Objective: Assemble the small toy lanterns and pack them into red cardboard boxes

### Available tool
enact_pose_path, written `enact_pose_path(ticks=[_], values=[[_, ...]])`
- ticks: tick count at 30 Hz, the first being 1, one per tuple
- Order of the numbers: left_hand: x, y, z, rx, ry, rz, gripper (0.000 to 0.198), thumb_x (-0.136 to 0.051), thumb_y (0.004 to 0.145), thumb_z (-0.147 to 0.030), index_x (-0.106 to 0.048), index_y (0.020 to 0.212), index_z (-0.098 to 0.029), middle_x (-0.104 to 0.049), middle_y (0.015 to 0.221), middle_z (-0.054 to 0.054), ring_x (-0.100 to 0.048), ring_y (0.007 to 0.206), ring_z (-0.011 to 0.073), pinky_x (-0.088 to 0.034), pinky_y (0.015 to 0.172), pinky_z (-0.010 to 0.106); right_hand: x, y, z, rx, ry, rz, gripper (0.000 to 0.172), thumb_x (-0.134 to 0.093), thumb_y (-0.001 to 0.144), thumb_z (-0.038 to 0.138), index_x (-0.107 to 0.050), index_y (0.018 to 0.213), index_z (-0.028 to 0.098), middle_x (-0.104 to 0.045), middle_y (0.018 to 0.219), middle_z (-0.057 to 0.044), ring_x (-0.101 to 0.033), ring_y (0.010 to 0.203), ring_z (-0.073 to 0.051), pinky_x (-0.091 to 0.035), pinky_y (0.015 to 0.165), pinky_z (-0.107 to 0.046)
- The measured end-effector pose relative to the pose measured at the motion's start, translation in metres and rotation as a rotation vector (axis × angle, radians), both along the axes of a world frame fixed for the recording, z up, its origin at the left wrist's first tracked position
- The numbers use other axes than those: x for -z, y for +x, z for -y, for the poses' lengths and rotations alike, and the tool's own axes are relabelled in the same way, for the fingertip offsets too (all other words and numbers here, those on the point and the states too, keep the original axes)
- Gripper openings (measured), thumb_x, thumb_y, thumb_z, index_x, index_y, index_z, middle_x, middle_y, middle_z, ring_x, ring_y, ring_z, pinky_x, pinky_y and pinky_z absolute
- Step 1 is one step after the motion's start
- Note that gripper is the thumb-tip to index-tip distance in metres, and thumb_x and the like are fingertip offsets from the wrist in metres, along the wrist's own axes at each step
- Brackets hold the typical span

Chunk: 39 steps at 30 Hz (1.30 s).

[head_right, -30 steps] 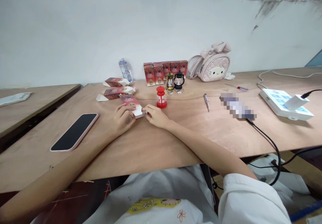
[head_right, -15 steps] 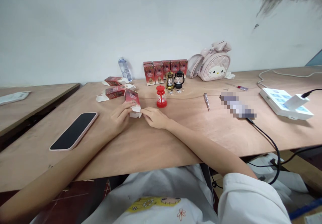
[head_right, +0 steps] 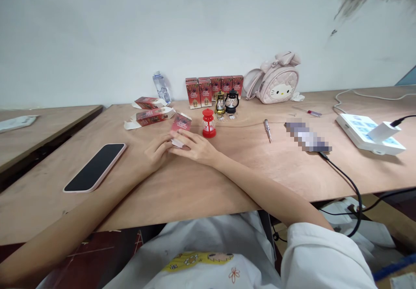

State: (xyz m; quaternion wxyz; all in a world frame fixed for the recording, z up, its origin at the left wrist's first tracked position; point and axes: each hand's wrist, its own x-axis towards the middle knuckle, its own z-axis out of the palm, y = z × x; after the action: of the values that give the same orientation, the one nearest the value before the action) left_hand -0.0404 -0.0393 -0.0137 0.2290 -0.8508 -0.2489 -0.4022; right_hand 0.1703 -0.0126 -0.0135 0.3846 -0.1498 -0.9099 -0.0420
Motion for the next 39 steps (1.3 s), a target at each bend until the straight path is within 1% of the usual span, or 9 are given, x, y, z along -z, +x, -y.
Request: enact_pose_path(ticks=[4, 7, 11, 16, 22, 25, 29, 33, 39], values=[[0.002, 0.004, 0.001, 0.067, 0.01, 0.016, 0.028, -0.047, 0.092, -0.012, -0.048, 0.119, -0.02, -0.059, 0.125, 0.013, -0.056, 0.122, 0.0216, -0.054, 0.094, 0.04, 0.004, -0.002, 0.0, 0.043, 0.027, 0.021, 0.031, -0.05, 0.094, 0.026, -0.061, 0.121, 0.037, -0.048, 0.142, -0.001, -0.041, 0.136, -0.023, -0.048, 0.106, -0.044], [0.002, 0.006, 0.004, 0.033, -0.035, 0.044, 0.033, -0.053, 0.089, -0.013, -0.045, 0.121, -0.021, -0.06, 0.12, 0.013, -0.059, 0.115, 0.0204, -0.056, 0.09, 0.037, 0.008, -0.004, -0.002, 0.108, 0.047, -0.009, 0.032, -0.048, 0.095, 0.025, -0.059, 0.123, 0.035, -0.048, 0.143, -0.003, -0.044, 0.133, -0.024, -0.05, 0.103, -0.044], [0.001, 0.007, 0.003, 0.007, -0.056, 0.052, 0.038, -0.058, 0.087, -0.019, -0.044, 0.123, -0.019, -0.061, 0.115, 0.014, -0.061, 0.111, 0.0217, -0.056, 0.09, 0.038, 0.009, -0.003, -0.005, 0.114, 0.105, -0.05, 0.034, -0.042, 0.095, 0.016, -0.064, 0.118, 0.029, -0.057, 0.133, -0.008, -0.052, 0.125, -0.022, -0.051, 0.102, -0.041], [-0.007, 0.007, 0.005, -0.071, -0.048, -0.007, 0.047, -0.064, 0.083, -0.027, -0.044, 0.125, -0.021, -0.057, 0.121, 0.014, -0.058, 0.115, 0.0256, -0.053, 0.093, 0.043, 0.008, 0.001, -0.005, 0.094, 0.041, -0.148, 0.032, -0.038, 0.095, 0.015, -0.063, 0.114, 0.023, -0.061, 0.121, -0.01, -0.059, 0.111, -0.017, -0.053, 0.095, -0.033], [-0.018, 0.01, 0.014, -0.148, 0.009, -0.087, 0.046, -0.063, 0.083, -0.032, -0.046, 0.123, -0.022, -0.056, 0.121, 0.013, -0.057, 0.114, 0.0266, -0.051, 0.093, 0.045, 0.009, 0.0, -0.003, 0.085, 0.024, -0.244, 0.031, -0.036, 0.094, 0.014, -0.064, 0.104, 0.022, -0.057, 0.097, -0.009, -0.058, 0.089, -0.015, -0.054, 0.075, -0.025], [-0.016, 0.01, 0.013, -0.149, -0.001, -0.091, 0.047, -0.064, 0.082, -0.037, -0.047, 0.123, -0.024, -0.055, 0.125, 0.013, -0.053, 0.119, 0.0265, -0.047, 0.099, 0.047, 0.008, -0.002, 0.0, 0.062, -0.034, -0.294, 0.03, -0.035, 0.094, 0.015, -0.062, 0.103, 0.022, -0.053, 0.092, -0.007, -0.055, 0.083, -0.015, -0.052, 0.074, -0.026], [-0.013, 0.011, 0.011, -0.167, 0.022, -0.069, 0.031, -0.064, 0.082, -0.032, -0.056, 0.11, -0.023, -0.055, 0.125, 0.012, -0.055, 0.117, 0.0258, -0.044, 0.101, 0.048, 0.005, -0.005, 0.006, 0.008, -0.115, -0.394, 0.027, -0.035, 0.093, 0.014, -0.061, 0.097, 0.02, -0.05, 0.094, -0.007, -0.054, 0.084, -0.015, -0.05, 0.075, -0.029], [-0.015, 0.013, 0.013, -0.182, 0.094, -0.051, 0.018, -0.062, 0.083, -0.023, -0.057, 0.1, -0.02, -0.056, 0.119, 0.013, -0.057, 0.112, 0.0238, -0.046, 0.1, 0.047, 0.002, -0.007, 0.012, -0.058, -0.177, -0.475, 0.024, -0.036, 0.094, 0.017, -0.06, 0.094, 0.02, -0.051, 0.093, -0.007, -0.054, 0.088, -0.017, -0.048, 0.079, -0.032], [-0.014, 0.012, 0.012, -0.223, 0.062, -0.017, 0.008, -0.058, 0.084, -0.021, -0.058, 0.092, -0.02, -0.056, 0.115, 0.011, -0.056, 0.111, 0.0233, -0.044, 0.101, 0.049, -0.003, -0.002, 0.015, -0.197, -0.296, -0.427, 0.025, -0.036, 0.096, 0.026, -0.06, 0.099, 0.02, -0.055, 0.096, -0.008, -0.055, 0.092, -0.019, -0.048, 0.083, -0.036]])
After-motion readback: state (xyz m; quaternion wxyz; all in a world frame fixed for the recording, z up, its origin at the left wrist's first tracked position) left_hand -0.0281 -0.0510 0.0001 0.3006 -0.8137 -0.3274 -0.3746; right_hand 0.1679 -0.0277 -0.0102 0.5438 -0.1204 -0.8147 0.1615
